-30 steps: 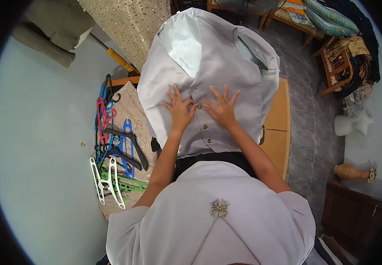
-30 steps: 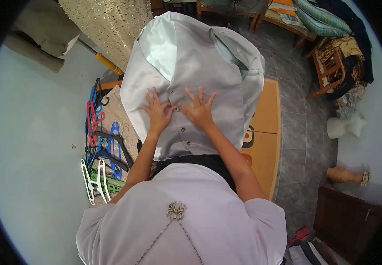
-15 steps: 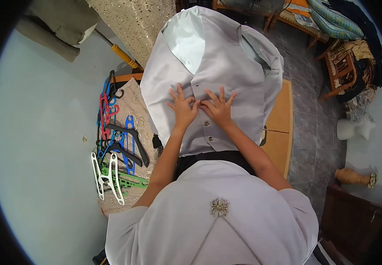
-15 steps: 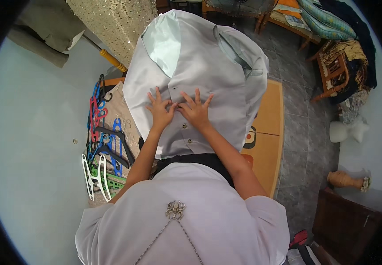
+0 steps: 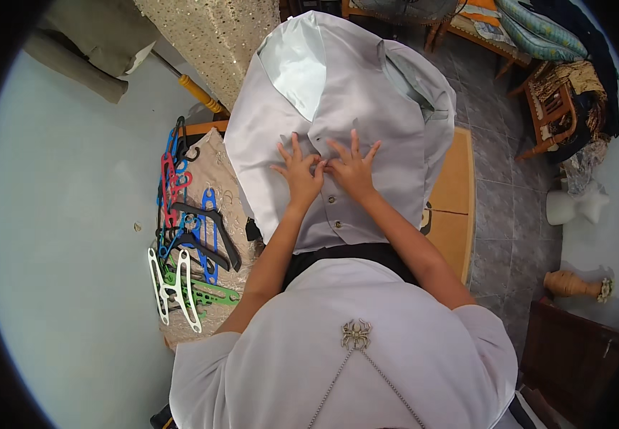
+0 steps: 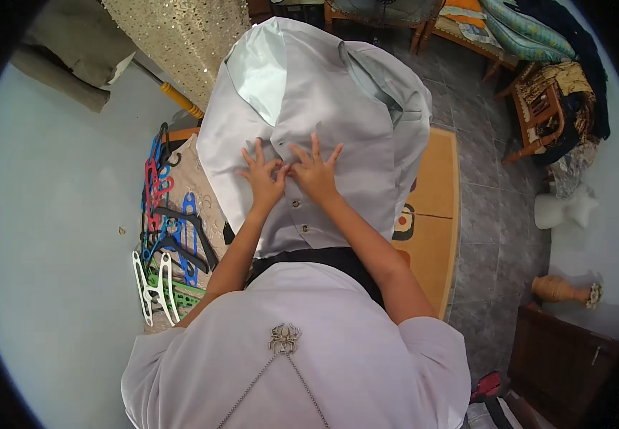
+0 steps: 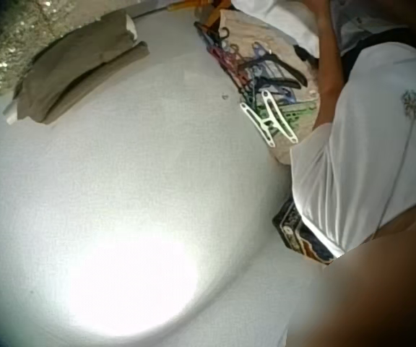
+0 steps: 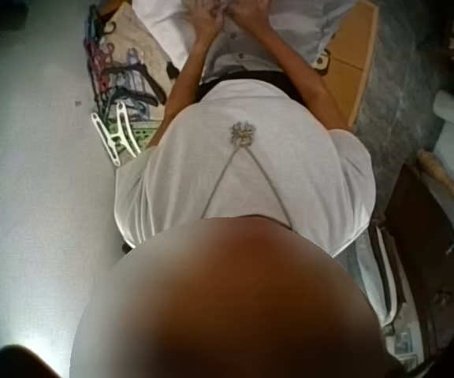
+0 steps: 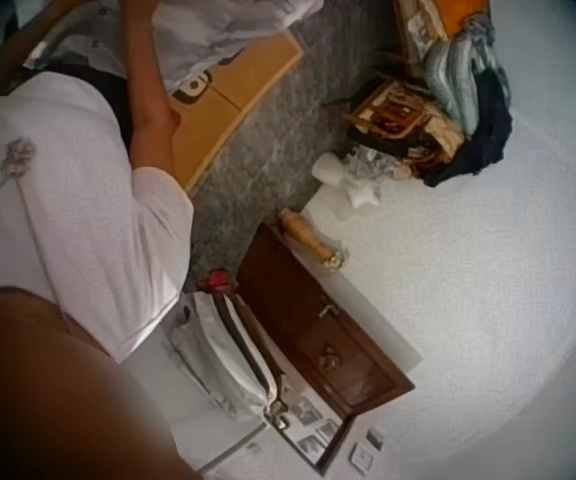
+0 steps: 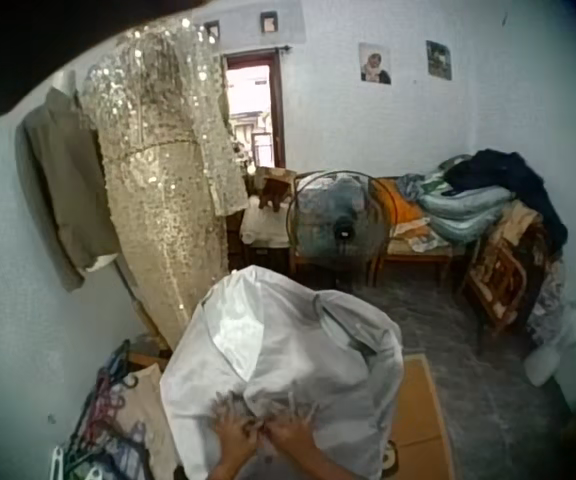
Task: Taking a garment from a rack and securing it onto a hanger.
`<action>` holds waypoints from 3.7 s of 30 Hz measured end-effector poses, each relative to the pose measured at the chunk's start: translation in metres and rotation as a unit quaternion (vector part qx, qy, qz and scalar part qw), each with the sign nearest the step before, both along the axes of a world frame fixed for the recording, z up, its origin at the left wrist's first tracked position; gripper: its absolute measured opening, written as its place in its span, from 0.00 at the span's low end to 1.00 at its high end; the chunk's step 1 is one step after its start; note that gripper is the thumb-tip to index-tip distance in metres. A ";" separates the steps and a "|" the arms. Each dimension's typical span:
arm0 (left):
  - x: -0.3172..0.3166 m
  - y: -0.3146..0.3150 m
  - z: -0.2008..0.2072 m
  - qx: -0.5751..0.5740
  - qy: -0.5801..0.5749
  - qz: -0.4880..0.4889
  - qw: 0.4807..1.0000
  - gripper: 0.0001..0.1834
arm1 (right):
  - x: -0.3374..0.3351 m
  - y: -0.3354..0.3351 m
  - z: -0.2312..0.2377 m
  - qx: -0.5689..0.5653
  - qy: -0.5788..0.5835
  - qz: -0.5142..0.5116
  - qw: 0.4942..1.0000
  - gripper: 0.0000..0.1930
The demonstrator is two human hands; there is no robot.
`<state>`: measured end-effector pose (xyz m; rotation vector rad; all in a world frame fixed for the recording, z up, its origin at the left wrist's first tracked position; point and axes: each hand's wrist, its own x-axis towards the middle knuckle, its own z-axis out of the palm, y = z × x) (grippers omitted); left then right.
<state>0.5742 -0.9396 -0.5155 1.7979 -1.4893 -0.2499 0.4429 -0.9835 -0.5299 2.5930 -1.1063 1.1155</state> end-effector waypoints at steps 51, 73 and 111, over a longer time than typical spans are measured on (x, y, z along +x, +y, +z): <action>-0.021 0.069 -0.020 0.017 0.053 -0.064 0.996 0.04 | -0.039 0.064 -0.003 0.069 0.007 0.063 0.996 0.05; -0.024 0.084 -0.019 0.038 -0.057 -0.066 0.995 0.12 | -0.053 0.039 0.009 0.077 -0.040 -0.023 0.996 0.15; -0.035 0.061 -0.007 0.031 -0.018 -0.074 0.997 0.08 | -0.058 0.068 -0.014 -0.015 0.038 0.028 0.999 0.07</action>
